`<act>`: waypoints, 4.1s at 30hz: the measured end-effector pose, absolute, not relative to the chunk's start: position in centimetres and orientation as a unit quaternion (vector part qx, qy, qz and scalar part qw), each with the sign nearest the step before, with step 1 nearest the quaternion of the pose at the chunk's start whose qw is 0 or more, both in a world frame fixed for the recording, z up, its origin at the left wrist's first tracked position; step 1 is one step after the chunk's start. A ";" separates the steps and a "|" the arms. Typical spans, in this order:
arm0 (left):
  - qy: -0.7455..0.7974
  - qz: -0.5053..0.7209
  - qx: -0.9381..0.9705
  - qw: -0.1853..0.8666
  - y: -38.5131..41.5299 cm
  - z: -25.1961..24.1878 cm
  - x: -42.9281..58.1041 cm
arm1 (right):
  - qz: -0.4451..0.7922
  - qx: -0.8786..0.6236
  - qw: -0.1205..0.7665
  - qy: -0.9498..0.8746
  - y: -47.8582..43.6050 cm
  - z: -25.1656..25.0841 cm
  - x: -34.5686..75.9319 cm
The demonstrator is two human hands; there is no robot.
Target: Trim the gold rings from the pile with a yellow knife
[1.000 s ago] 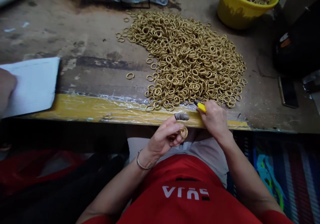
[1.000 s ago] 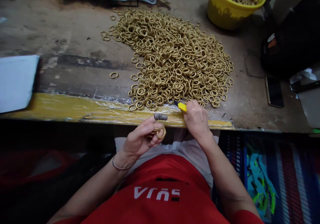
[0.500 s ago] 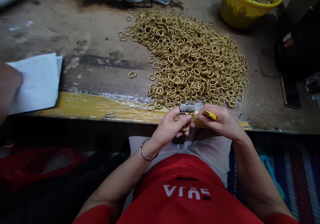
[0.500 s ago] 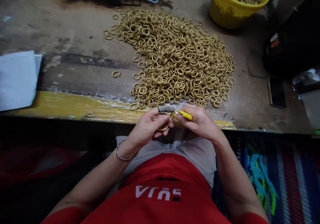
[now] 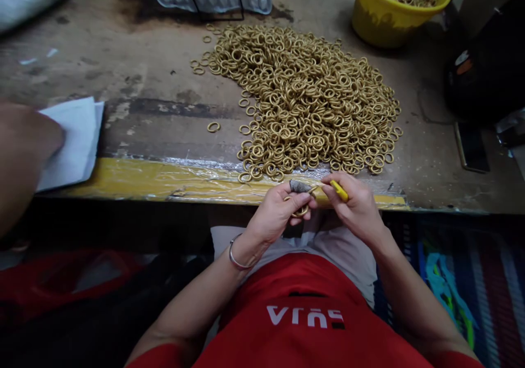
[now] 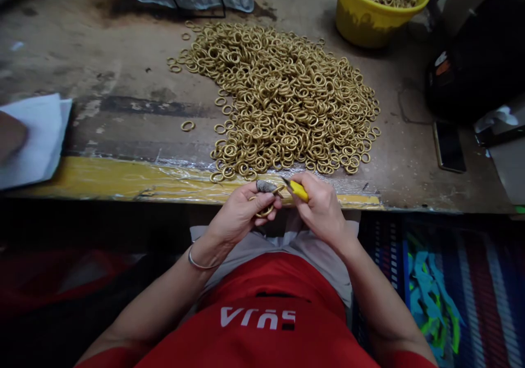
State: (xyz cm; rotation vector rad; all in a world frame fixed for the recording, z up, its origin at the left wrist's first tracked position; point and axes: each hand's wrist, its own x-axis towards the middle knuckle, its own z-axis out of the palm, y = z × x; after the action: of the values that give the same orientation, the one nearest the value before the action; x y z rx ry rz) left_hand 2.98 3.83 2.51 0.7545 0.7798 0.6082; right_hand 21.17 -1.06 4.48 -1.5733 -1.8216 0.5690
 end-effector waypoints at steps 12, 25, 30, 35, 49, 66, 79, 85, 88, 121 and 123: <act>0.403 0.354 0.430 0.726 2.7 2.2 3.6 | 0.045 -0.703 0.079 -0.705 -2.5 3.8 18.6; 0.302 0.345 0.342 0.820 2.7 3.1 1.8 | 0.349 -0.676 0.338 -0.554 -0.6 5.2 22.1; 0.309 0.337 0.350 0.817 2.7 2.1 2.3 | 0.597 -0.551 0.447 -0.374 -1.3 4.2 18.9; 0.338 0.303 0.412 0.790 2.9 1.3 1.7 | 0.471 -0.590 0.469 -0.458 -1.5 4.9 19.3; 0.327 0.242 0.392 0.825 3.3 2.0 1.5 | 0.265 -0.548 0.388 -0.692 -1.8 5.9 19.9; 0.370 0.305 0.368 0.796 2.1 2.3 2.3 | 0.125 -0.657 0.192 -0.719 -3.9 4.2 19.0; 0.365 0.297 0.535 0.702 1.1 3.7 0.2 | 0.015 -0.785 -0.008 -0.619 -2.2 4.4 21.3; 0.314 0.230 0.356 0.850 0.7 2.5 0.2 | 0.002 -0.746 0.096 -0.659 0.1 3.5 22.1; 0.258 0.256 0.284 0.887 0.9 1.5 0.5 | -0.003 -0.769 0.055 -0.636 1.6 2.7 21.5; 0.329 0.287 0.290 0.852 2.3 1.4 2.7 | 0.337 -0.639 0.335 -0.605 0.0 4.3 21.4; 0.308 0.279 0.288 0.863 2.3 1.6 2.8 | 0.411 -0.612 0.388 -0.553 -0.8 4.2 21.0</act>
State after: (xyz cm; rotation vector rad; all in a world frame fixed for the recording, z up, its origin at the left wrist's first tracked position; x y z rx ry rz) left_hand 2.79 2.34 1.56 0.6048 0.6458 0.5842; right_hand 20.99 -0.75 4.20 -1.5568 -1.4079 1.0468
